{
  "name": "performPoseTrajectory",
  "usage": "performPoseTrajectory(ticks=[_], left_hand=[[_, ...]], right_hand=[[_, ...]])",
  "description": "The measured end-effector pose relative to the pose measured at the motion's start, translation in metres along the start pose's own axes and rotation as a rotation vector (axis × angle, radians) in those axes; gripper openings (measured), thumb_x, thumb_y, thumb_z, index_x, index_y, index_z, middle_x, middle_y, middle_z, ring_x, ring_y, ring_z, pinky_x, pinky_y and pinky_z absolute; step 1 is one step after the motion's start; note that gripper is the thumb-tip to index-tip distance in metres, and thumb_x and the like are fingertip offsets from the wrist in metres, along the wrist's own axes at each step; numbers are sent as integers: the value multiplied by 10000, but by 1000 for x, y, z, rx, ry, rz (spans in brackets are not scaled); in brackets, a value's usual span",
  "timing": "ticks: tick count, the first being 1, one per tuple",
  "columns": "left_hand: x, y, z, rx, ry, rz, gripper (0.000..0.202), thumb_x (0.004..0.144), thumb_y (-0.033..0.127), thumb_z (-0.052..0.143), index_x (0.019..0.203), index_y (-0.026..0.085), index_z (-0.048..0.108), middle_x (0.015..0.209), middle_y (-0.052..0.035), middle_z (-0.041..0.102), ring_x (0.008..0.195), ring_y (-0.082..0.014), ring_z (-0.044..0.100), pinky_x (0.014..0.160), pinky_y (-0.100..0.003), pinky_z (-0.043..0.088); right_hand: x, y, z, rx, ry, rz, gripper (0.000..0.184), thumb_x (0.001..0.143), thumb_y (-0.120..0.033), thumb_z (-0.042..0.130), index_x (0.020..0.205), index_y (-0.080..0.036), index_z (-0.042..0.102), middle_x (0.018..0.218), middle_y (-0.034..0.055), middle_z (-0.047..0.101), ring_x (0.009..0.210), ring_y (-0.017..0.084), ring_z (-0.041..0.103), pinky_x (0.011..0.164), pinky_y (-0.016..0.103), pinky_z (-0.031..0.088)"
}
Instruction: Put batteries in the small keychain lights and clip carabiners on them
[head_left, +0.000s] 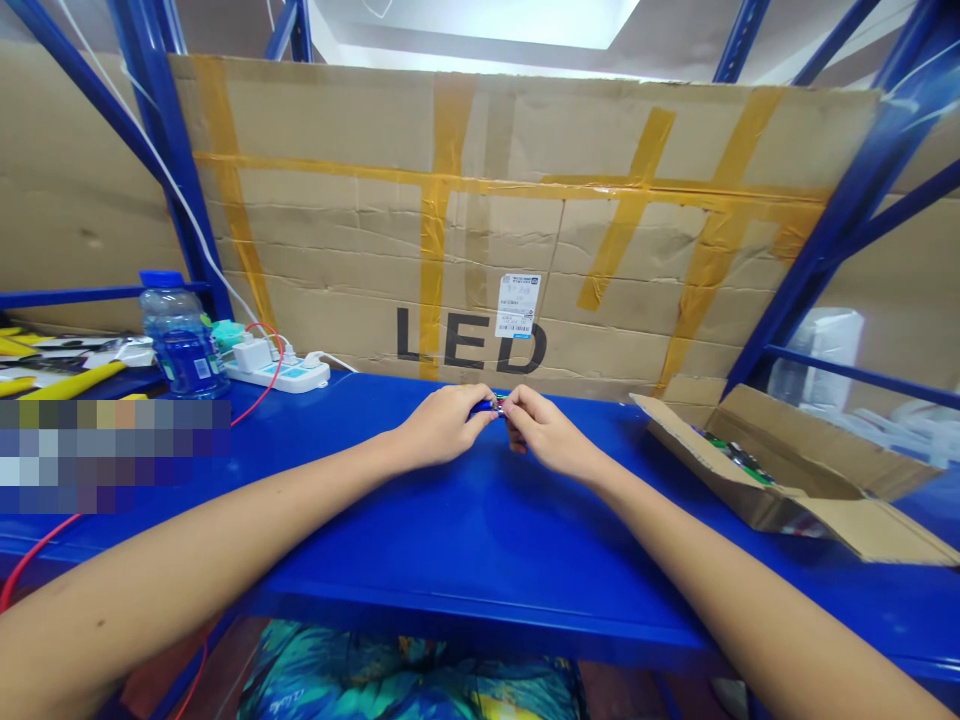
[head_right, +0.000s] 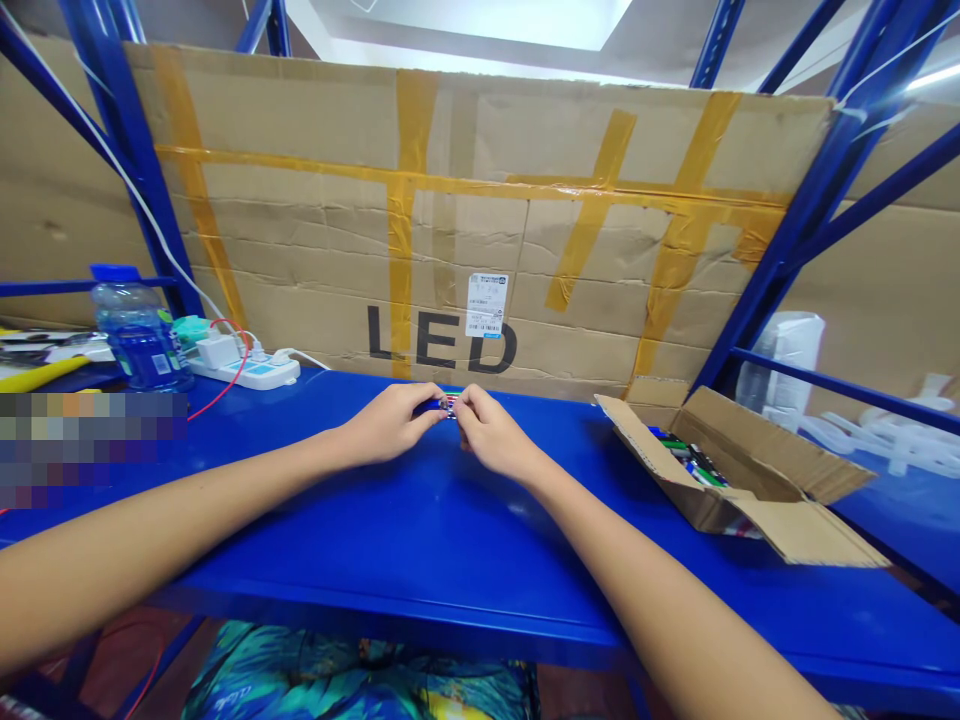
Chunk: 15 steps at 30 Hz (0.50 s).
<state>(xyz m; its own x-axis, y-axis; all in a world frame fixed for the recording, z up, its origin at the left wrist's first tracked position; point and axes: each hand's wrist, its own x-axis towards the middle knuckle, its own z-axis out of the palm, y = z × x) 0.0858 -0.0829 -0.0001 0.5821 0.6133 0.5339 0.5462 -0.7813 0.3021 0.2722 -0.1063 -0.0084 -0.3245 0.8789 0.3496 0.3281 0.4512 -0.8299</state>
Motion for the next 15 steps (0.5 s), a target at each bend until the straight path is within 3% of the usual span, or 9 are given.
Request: performPoseTrajectory(ticks=[6,10,15], left_hand=[[-1,4,2,33,15,49,152,941,247,490,965,164,616,998,-89,711,901,-229,652,769,-337,473],[-2,7,2,60,19,35,147,941,246,492,949,162,612,991,-93,709,886,-232,650,754,-339,468],[-1,9,2,-26,50,-51,155,937,277,514,919,170,625,935,-72,721,852,-214,658,736,-317,456]], right_hand=[[0,0,2,-175,101,-46,216,932,-363,409,768,-228,372,596,-50,477,531,115,441,525,262,365],[0,-3,1,24,28,16,239,919,-382,443,747,-225,387,579,-59,445,507,109,446,504,262,388],[0,-7,-1,199,-49,62,286,879,-443,524,743,-205,442,637,-28,522,535,109,512,494,256,410]])
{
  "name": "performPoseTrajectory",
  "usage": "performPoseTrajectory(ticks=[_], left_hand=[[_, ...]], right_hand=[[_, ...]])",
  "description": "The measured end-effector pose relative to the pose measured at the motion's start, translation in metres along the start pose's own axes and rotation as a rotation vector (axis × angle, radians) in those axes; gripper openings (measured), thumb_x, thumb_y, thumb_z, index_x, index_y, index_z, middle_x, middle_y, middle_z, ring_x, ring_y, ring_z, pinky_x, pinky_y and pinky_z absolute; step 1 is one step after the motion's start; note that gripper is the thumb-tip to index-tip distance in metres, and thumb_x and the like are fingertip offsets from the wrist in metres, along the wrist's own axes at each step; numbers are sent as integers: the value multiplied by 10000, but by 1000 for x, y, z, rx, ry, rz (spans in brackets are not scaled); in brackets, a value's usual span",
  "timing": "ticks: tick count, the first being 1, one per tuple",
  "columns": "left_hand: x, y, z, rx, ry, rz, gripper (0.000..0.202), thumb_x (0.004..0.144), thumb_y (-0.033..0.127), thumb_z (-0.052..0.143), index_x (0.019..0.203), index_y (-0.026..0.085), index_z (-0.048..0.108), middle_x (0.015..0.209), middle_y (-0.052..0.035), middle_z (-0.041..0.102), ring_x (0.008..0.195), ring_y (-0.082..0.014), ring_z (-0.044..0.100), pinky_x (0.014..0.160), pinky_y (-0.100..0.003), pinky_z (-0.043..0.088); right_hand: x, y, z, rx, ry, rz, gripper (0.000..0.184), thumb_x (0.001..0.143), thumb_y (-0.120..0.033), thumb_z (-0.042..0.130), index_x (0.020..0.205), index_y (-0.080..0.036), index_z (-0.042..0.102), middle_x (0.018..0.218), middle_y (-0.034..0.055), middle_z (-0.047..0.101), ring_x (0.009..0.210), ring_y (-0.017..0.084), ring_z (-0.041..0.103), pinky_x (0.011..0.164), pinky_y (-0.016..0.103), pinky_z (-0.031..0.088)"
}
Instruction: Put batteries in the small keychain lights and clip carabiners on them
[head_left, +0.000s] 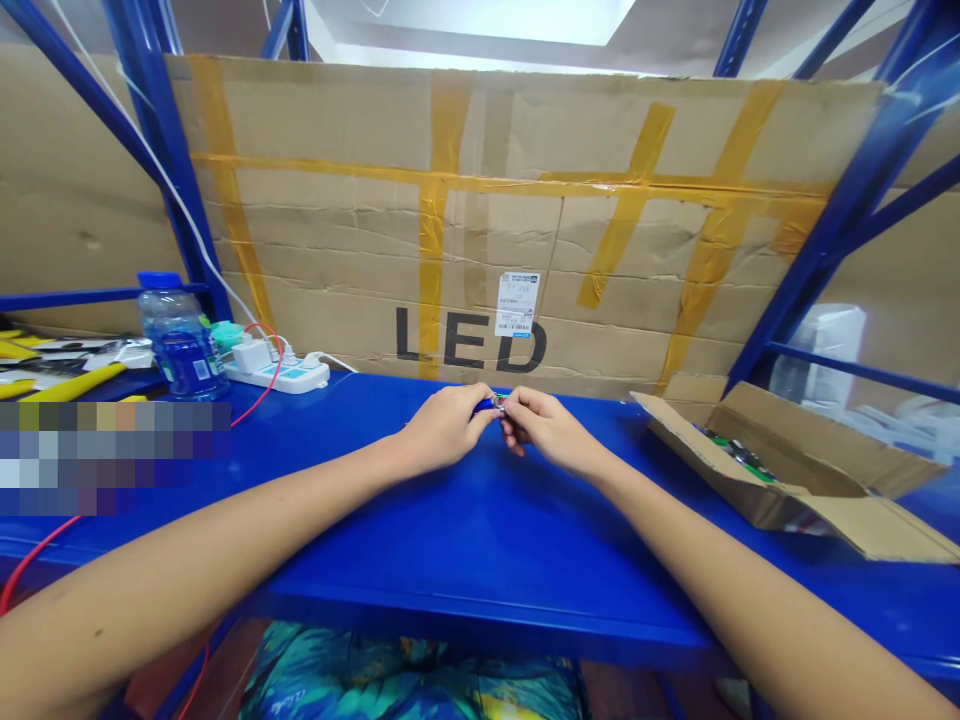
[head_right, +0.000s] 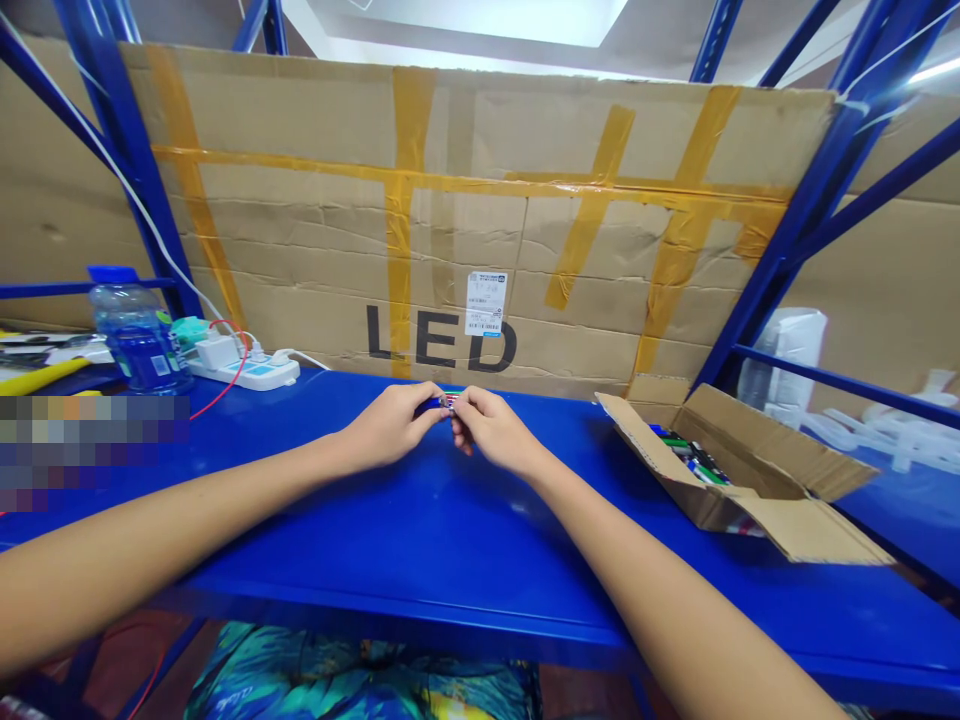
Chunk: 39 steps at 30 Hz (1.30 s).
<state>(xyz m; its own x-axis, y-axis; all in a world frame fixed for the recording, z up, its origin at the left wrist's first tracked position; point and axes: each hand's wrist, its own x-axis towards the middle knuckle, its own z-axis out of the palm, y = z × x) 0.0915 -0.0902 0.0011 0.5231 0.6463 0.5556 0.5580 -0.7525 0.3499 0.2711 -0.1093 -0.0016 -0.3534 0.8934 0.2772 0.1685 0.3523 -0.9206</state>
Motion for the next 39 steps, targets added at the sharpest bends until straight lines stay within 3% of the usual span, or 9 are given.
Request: performPoseTrajectory(ticks=[8,14,19,22,27,33,39], left_hand=[[2,5,2,-114,75,-41,93,892,241,583,859,171,633,863,-45,723,783,-188,636,680,-290,414],[0,4,3,-62,41,27,71,902,239,570,903,181,611,928,-44,714,835,-192,645,724,-302,448],[-2,5,-1,152,-15,43,259,977,370,422,1104,204,575,1113,-64,675,998,-228,641,819,-361,491],[-2,4,-2,279,-43,54,289,1002,311,333,1118,201,574,1109,-65,680,1019,-230,643,825,-370,504],[-2,-1,-1,431,-65,121,260,969,276,412,1085,171,620,1073,-89,692,1013,-244,643,835,-370,512],[-1,-3,-1,453,-67,195,295,969,272,409,1103,151,643,1049,-106,690,986,-249,638,817,-370,512],[-1,-5,-3,353,-48,232,253,942,278,476,1087,201,669,1051,-74,703,995,-230,635,852,-355,497]], right_hand=[[3,2,4,149,94,-6,287,809,-377,614,688,-212,413,512,-79,402,447,65,339,435,213,272],[3,7,2,-70,109,-55,217,828,-359,548,717,-225,417,467,-84,409,412,87,373,430,229,292],[3,5,-2,-227,125,-63,198,866,-349,486,725,-227,420,458,-71,441,424,112,408,453,246,321],[2,4,-4,-360,151,-118,200,883,-335,465,723,-218,437,506,-52,474,481,123,438,503,255,338],[1,5,-3,-620,183,-239,174,883,-261,446,719,-204,455,665,7,560,620,146,478,592,272,342],[-2,4,-1,-728,169,-249,156,897,-218,427,742,-216,430,700,30,575,630,161,497,603,277,329],[-3,4,-3,-747,152,-250,153,913,-213,425,761,-224,419,721,38,583,642,171,505,618,280,338]])
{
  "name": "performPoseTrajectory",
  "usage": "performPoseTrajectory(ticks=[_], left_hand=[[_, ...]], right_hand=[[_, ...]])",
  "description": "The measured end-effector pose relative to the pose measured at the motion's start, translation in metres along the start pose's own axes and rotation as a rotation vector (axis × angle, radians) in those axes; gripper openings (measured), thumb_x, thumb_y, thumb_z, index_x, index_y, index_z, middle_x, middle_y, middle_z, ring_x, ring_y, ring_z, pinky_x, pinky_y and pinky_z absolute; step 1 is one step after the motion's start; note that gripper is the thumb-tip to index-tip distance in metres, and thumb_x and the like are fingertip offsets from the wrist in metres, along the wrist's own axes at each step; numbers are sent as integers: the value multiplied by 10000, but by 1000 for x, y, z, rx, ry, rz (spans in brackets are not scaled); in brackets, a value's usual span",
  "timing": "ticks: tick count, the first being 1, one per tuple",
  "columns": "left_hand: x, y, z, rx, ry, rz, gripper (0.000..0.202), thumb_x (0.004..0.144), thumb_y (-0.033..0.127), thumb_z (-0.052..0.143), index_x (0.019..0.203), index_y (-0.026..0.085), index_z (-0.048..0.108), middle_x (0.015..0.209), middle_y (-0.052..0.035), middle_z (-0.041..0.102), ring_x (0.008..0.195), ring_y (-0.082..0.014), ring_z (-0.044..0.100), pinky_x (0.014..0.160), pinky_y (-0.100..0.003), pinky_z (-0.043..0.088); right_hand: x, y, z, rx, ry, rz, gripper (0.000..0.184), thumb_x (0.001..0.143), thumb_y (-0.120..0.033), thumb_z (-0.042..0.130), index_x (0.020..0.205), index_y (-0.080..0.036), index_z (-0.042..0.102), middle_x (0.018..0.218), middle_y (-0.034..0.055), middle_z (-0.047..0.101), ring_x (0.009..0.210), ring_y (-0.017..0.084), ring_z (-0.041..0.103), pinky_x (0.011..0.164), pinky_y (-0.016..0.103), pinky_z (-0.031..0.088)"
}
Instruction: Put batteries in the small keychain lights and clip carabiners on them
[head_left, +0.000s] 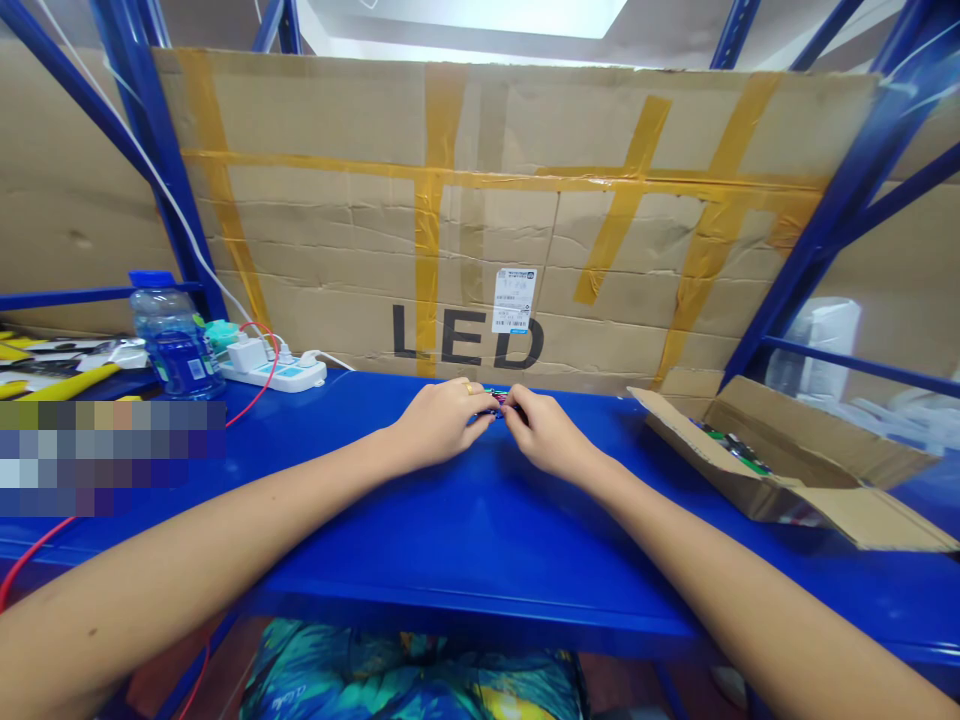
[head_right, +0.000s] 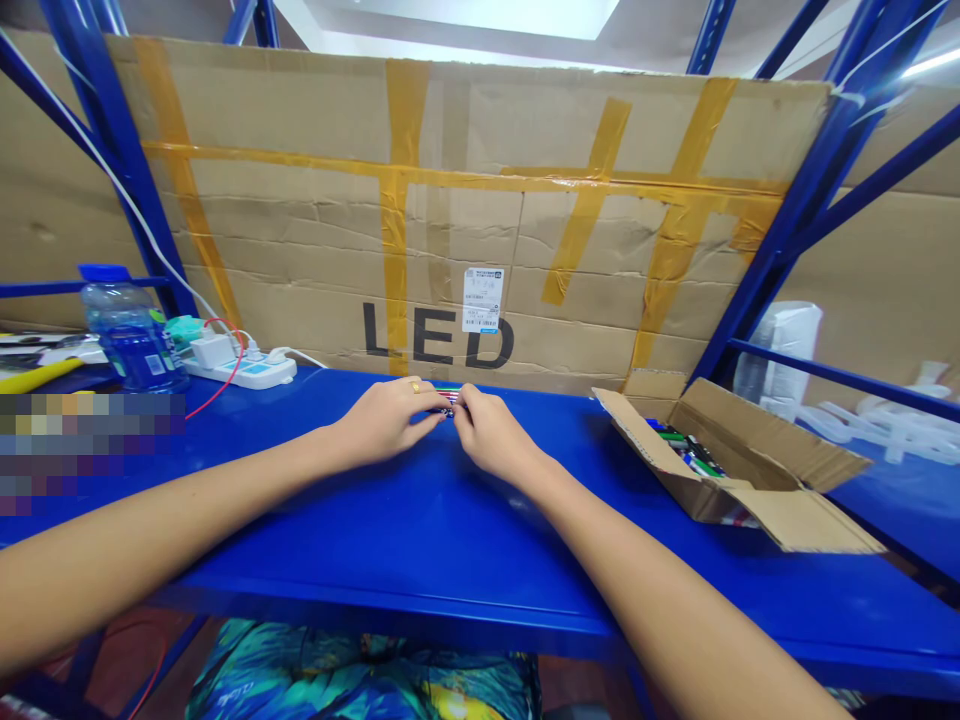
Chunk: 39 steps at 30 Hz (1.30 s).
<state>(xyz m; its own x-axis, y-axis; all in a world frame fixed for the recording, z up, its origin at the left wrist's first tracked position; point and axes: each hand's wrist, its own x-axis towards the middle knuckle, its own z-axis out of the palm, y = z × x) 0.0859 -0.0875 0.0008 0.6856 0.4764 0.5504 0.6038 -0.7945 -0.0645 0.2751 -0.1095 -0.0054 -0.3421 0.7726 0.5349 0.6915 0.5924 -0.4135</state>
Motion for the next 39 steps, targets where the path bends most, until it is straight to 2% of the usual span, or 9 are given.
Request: performPoseTrajectory(ticks=[5,9,16,19,25,29,32,36,39], left_hand=[[1,-3,4,-152,39,-37,233,918,263,518,1067,202,686,1065,-73,710,999,-226,650,886,-365,497],[2,-3,5,-234,22,-64,222,906,259,538,1054,201,692,1053,-75,712,985,-224,657,873,-353,502],[2,-3,7,-180,-37,-127,170,863,231,586,976,197,708,1006,-95,712,977,-253,656,886,-381,492],[2,-6,7,-213,-29,-171,164,851,247,606,971,213,713,995,-80,719,967,-246,658,869,-366,493],[8,-20,-4,-513,34,-302,184,819,293,646,966,198,704,919,-42,733,855,-194,655,775,-313,491],[11,-31,-11,-672,61,-374,200,814,292,636,939,143,684,806,-47,701,729,-157,617,686,-292,479],[10,-32,-13,-724,99,-356,190,823,272,622,944,136,674,836,-51,694,750,-146,610,719,-296,481],[8,-22,-14,-719,115,-223,176,823,249,628,965,156,677,885,-40,691,828,-154,617,777,-306,484],[6,-13,-14,-719,80,-182,158,835,242,613,959,172,683,896,-36,699,833,-156,622,745,-294,481]], right_hand=[[-1,-1,-1,-18,-26,-33,150,922,-208,426,773,-222,425,771,57,604,680,182,530,633,286,340],[-1,-1,0,20,-20,-16,158,933,-225,427,776,-219,439,773,56,610,685,184,537,638,286,350],[0,0,3,-7,-32,-34,149,923,-215,452,774,-212,466,797,70,636,717,191,563,654,289,363],[2,0,3,20,-19,5,173,920,-231,462,749,-213,477,737,48,627,682,180,555,635,287,364],[9,15,-7,391,49,244,192,913,-299,464,745,-208,485,635,-1,590,526,133,540,500,258,406],[13,25,-16,579,86,300,181,864,-362,559,799,-196,525,624,-5,587,508,137,560,456,263,439],[12,23,-20,634,-50,281,219,844,-387,604,879,-171,592,652,17,624,542,144,583,506,280,469],[8,16,-20,689,-286,237,339,875,-468,569,899,-141,654,775,73,683,652,162,632,618,304,492],[5,10,-17,766,-329,217,345,867,-472,583,891,-140,673,733,59,675,670,166,641,606,282,454]])
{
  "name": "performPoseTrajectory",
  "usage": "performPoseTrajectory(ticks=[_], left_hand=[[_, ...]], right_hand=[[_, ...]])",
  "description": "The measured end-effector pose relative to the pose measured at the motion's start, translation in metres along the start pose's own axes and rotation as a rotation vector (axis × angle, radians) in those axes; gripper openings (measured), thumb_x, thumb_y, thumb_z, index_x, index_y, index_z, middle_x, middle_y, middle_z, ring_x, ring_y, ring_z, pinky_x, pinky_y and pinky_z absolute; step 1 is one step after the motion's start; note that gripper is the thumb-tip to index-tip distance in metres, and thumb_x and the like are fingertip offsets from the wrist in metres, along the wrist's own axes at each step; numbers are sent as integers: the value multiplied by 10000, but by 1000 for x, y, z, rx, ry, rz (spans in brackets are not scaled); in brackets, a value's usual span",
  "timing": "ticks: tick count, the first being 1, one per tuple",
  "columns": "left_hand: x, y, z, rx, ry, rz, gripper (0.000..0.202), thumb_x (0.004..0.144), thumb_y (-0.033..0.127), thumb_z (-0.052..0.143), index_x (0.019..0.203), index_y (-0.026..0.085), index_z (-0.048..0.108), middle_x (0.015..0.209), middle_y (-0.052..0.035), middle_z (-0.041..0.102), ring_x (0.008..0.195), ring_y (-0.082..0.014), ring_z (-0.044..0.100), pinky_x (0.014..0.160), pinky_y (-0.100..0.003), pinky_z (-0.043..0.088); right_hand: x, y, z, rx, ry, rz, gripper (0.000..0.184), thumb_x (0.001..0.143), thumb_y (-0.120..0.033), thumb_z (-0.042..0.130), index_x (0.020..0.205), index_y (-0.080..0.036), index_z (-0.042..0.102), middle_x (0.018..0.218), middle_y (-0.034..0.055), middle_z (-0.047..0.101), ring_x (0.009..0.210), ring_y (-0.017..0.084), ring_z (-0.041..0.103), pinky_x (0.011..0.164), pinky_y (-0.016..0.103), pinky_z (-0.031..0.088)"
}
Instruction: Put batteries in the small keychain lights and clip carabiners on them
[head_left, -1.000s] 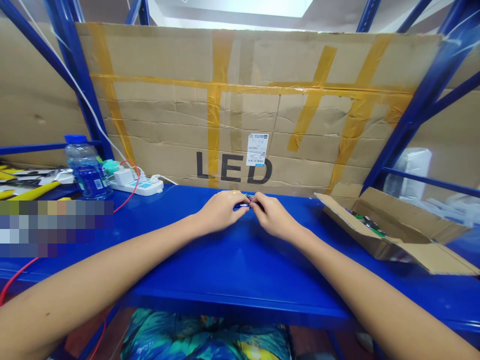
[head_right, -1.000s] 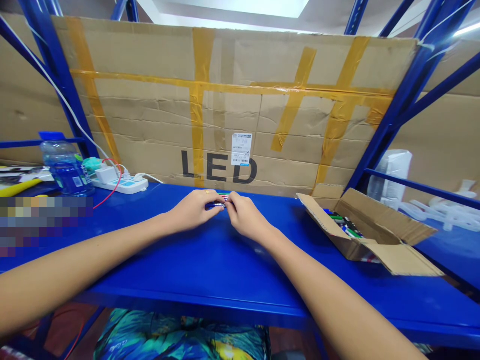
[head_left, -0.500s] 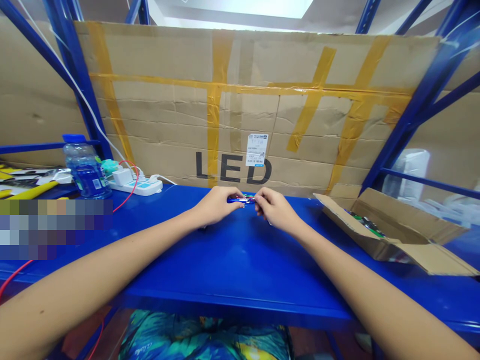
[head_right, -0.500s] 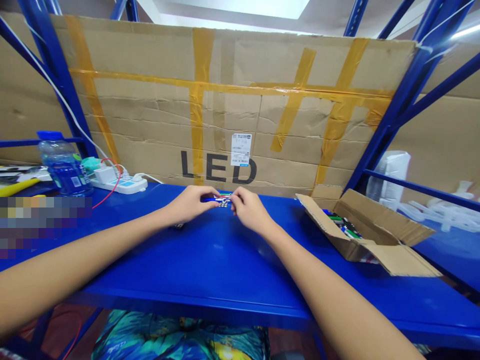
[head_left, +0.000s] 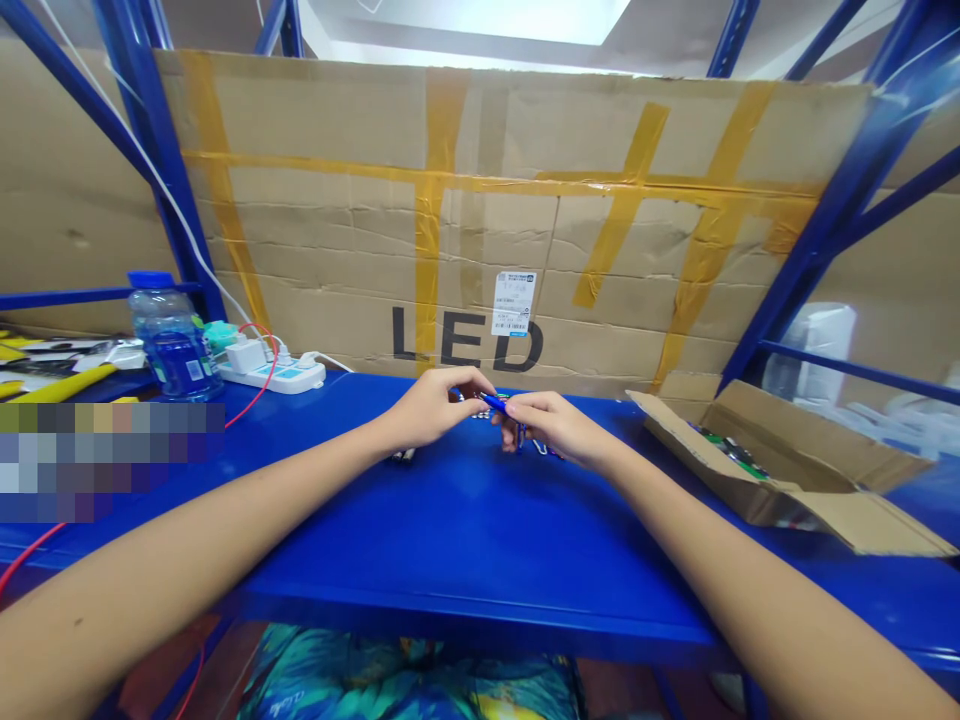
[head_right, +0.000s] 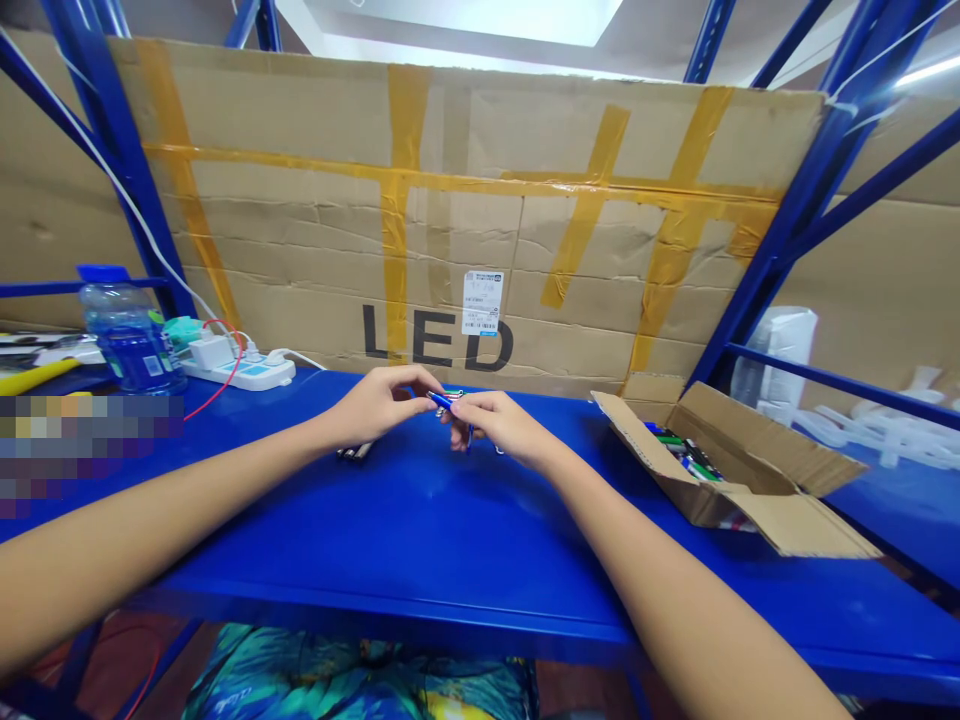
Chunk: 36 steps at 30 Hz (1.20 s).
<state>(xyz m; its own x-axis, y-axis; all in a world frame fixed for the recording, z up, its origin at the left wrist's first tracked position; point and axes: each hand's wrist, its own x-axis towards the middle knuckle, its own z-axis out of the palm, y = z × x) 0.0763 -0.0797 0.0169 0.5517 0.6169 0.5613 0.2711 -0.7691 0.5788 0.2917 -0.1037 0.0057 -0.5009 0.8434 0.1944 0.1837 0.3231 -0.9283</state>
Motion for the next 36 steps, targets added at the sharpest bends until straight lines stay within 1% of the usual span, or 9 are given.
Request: performPoseTrajectory(ticks=[4,6,8,12,15,19,23,29,36], left_hand=[[-2,2,5,-5,-18,7,153,835,232,610,956,182,688,857,-22,701,798,-148,619,737,-291,475],[0,-1,6,-48,-3,-6,194,811,256,652,987,179,680,911,-36,707,858,-163,627,790,-310,481],[3,-5,5,-177,40,-56,288,806,322,674,1047,166,655,1011,-71,708,943,-187,634,841,-332,488],[10,-15,-4,-568,125,-247,459,912,530,475,1078,130,629,1100,-151,696,1001,-229,653,840,-364,510],[11,-19,-13,-712,131,-341,593,925,622,349,1053,123,644,1137,-179,687,1034,-257,654,840,-382,521],[10,-20,-19,-743,127,-380,689,905,686,268,1034,139,666,1148,-178,688,1069,-285,646,827,-400,531],[10,-19,-17,-773,117,-385,717,896,698,267,1069,126,664,1150,-184,688,1082,-304,638,841,-419,523],[10,-17,-13,-840,137,-405,721,886,699,312,1055,99,673,1143,-203,682,1096,-325,621,881,-420,486],[10,-17,-12,-888,135,-414,656,899,666,349,982,115,695,1063,-167,708,1020,-294,637,854,-389,464]], right_hand=[[-1,-3,11,176,20,29,275,817,-418,630,806,-145,650,550,-26,518,540,135,558,557,281,430],[-1,-4,15,246,52,53,237,799,-387,641,777,-150,639,497,-73,390,457,99,434,539,292,443],[-1,-5,17,266,82,67,215,791,-363,642,756,-151,636,485,-84,338,437,83,354,503,286,436],[0,-4,15,211,113,66,191,753,-332,665,722,-145,640,480,-55,403,457,93,376,458,267,411],[0,-2,13,142,139,61,188,730,-332,680,715,-148,645,476,-47,434,456,98,400,451,266,416],[0,0,11,68,161,59,210,750,-362,654,743,-152,651,477,-53,435,438,97,411,432,259,405],[1,2,9,-1,180,60,194,733,-347,654,687,-161,625,471,-53,438,428,97,430,435,257,404],[1,0,9,-60,185,76,211,738,-359,652,668,-166,607,472,-49,454,424,96,456,448,247,402],[1,-1,10,-68,190,90,209,728,-366,650,690,-165,612,492,-49,458,433,98,452,446,248,406]])
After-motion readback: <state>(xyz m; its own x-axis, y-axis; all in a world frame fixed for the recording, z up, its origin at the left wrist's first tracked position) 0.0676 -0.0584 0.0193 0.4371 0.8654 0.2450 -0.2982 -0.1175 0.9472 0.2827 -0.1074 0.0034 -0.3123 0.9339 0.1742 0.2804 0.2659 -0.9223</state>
